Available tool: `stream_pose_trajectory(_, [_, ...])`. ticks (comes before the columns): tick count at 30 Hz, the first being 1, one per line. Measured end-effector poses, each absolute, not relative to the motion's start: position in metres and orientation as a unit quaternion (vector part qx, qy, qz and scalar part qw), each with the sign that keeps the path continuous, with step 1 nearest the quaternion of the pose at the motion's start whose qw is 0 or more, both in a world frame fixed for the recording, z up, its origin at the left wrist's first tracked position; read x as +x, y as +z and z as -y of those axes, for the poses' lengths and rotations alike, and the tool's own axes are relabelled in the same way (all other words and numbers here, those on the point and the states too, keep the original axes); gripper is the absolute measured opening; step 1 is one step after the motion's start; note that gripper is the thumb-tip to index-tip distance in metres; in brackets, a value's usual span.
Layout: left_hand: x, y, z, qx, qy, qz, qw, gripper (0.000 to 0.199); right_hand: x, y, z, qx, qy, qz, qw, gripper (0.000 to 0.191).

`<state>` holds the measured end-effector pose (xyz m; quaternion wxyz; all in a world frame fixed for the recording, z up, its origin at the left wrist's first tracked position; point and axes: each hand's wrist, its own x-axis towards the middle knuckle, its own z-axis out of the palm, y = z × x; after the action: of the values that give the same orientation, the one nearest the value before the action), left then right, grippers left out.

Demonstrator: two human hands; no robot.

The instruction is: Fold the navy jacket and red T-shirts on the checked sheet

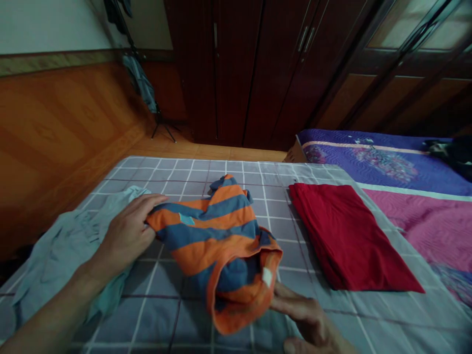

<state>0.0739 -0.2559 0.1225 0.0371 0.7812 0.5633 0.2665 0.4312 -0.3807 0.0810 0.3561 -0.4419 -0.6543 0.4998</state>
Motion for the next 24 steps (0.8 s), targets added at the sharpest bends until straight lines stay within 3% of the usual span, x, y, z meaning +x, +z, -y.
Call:
stream_pose_trajectory(2, [0.063, 0.106, 0.259, 0.783, 0.215, -0.584, 0.001, 0.045, 0.433, 0.066, 0.379, -0.461, 0.427, 0.722, 0.29, 0.047])
stream_pose_trajectory(5, [0.057, 0.077, 0.272, 0.751, 0.179, -0.636, 0.015, 0.031, 0.436, 0.041, 0.36, -0.505, 0.278, 0.784, 0.232, 0.057])
stream_pose_trajectory(11, [0.061, 0.05, 0.298, 0.675, 0.235, -0.696, 0.068, 0.017, 0.439, 0.021, 0.313, -0.533, 0.092, 0.807, 0.24, 0.067])
stream_pose_trajectory(15, [0.066, 0.05, 0.302, 0.675, 0.285, -0.673, 0.101, 0.02, 0.433, 0.027, 0.291, -0.511, 0.111, 0.815, 0.249, 0.041])
stream_pose_trajectory(18, [0.072, 0.052, 0.308, 0.694, 0.316, -0.631, 0.142, 0.018, 0.429, 0.039, 0.283, -0.495, 0.17, 0.794, 0.309, 0.018])
stream_pose_trajectory(20, [0.077, 0.049, 0.316, 0.74, 0.301, -0.577, 0.168, 0.039, 0.428, 0.051, 0.282, -0.498, 0.221, 0.758, 0.358, 0.013])
stream_pose_trajectory(24, [0.093, 0.029, 0.33, 0.83, 0.18, -0.495, 0.182, 0.11, 0.431, 0.079, 0.285, -0.518, 0.311, 0.675, 0.423, 0.018])
